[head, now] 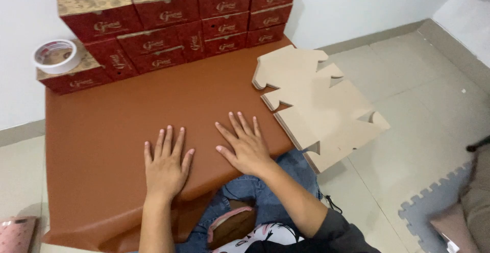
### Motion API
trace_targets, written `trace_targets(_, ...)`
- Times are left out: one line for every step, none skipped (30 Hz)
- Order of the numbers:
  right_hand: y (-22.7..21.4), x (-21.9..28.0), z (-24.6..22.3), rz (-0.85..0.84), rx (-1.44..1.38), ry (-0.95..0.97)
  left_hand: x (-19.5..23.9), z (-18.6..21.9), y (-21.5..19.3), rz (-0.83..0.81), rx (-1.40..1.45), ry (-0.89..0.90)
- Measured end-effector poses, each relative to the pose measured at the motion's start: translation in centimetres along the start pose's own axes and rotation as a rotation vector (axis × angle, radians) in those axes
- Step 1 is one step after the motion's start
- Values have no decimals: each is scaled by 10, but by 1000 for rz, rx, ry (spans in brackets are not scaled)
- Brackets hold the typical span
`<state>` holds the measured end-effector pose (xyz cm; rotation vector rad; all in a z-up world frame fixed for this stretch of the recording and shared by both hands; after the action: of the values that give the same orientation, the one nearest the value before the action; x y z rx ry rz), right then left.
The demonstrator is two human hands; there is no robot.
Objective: Folding flat cardboard sheets into finished interlocking gift boxes and stacking them.
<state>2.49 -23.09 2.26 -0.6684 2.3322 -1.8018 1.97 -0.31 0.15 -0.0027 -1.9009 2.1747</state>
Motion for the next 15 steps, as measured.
trace_targets(2,2,4,-1,-5,16,-2,11,2,-8,-1,14)
trace_targets(4,4,7,22,-28,-15,-4,20,4,24,38,-9)
trace_targets(6,4,8,46,-53,-50,-5,28,4,56,74,-37)
trace_targets(-7,20,11,47,-59,-38,-8,47,-1,49,71,-27)
trace_targets(-21,34,14,44,-205,-45,-11,67,-7,53,168,87)
trace_targets(-35,47,16,42,-352,-52,-13,86,-14,56,266,201)
trace_targets(-40,57,30,40,-356,-44,-18,105,-17,48,266,206)
trace_targets(-46,68,45,157,-334,51,-21,126,-20,44,273,356)
trace_targets(-53,80,61,273,-308,142,-24,147,-23,43,282,503)
trace_targets(-57,93,72,271,-310,148,-26,162,-19,38,284,506)
trace_targets(-61,103,86,253,-277,252,-30,179,-16,19,286,611)
trace_targets(-67,115,100,235,-243,357,-33,195,-14,1,289,715)
trace_targets(-67,117,102,238,-242,355,-33,200,-10,5,287,716)
trace_targets(-67,120,105,173,-279,394,-34,205,-6,-14,261,735)
trace_targets(-66,120,109,106,-317,428,-35,210,-1,-33,235,748)
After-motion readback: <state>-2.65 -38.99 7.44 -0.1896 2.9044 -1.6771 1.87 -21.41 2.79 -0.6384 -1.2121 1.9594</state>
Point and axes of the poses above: each hand's wrist, its own x-axis away from the middle knuckle, its own y-axis out of the palm, z = x × y, the point moved 2 cm from there along -x, towards the middle knuckle, and after that the axes turned 14 degrees about -z, right-handed, at the moved point
